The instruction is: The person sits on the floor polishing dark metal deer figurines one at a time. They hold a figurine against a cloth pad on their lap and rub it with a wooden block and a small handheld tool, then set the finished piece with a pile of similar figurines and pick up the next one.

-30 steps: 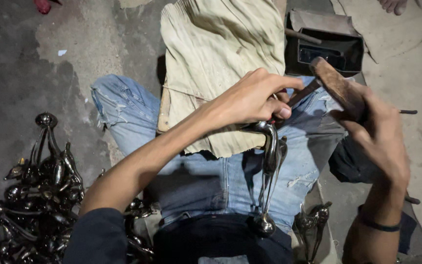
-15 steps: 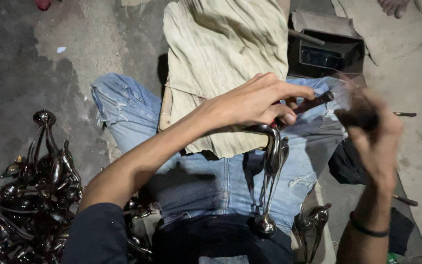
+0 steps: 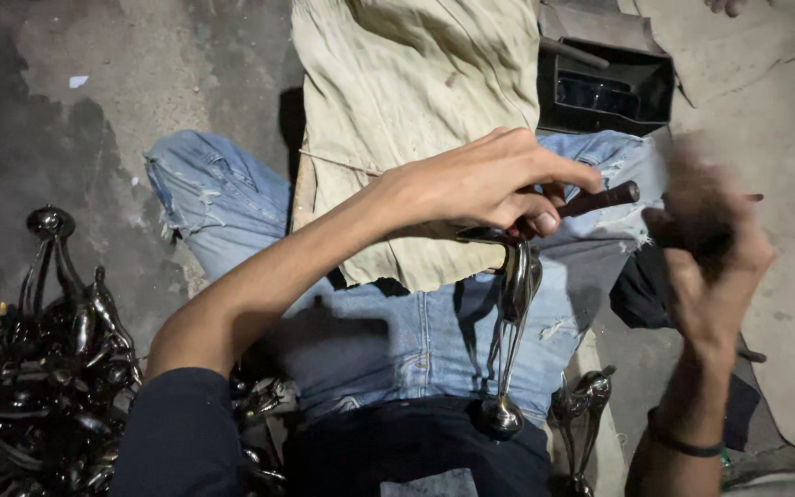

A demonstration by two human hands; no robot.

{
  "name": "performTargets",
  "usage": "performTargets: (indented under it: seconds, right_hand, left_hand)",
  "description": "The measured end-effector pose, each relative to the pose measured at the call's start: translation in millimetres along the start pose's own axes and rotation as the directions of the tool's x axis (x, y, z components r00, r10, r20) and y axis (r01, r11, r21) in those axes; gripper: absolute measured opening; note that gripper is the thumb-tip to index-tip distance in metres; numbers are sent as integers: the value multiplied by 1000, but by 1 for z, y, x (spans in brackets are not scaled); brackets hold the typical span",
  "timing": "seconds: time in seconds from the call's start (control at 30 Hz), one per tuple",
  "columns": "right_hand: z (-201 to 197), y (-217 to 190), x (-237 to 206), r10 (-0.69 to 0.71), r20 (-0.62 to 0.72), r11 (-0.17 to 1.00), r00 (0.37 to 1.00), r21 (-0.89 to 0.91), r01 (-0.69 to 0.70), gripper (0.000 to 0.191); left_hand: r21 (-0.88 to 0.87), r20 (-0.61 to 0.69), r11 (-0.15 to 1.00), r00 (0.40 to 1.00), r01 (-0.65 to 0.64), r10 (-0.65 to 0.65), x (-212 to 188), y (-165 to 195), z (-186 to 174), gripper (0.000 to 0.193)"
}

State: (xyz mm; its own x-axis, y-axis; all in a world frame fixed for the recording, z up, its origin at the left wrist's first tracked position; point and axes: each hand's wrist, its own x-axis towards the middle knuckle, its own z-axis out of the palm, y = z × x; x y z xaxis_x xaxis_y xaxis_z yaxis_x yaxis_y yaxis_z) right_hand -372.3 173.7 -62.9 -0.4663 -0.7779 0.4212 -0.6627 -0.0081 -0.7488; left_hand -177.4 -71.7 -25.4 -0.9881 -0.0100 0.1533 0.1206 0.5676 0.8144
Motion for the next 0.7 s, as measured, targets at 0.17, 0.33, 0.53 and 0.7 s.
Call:
performTargets:
  seconds: [0.17,0.33,0.53,0.7]
  right_hand:
    - [17,-42,8,-186,-74,899,980,-415,140,68]
    - [17,-32,-7,-2,-193,991,981,-132,-24,65]
    - [7,4,-30,-184,-126,972,975,-168,161,53]
    - [16,-15,-30,-274,-170,907,947,-373,196,67]
  left_hand:
    - [22,-8,990,991,-137,137,-3,3,-2,43]
    - [93,-22,957,960,-274,278,-4,2,-3,41]
    - [70,7,968,970,-242,242,-3,2,0,40]
    - [17,-3,962,962,-272,272,-10,1,-2,36]
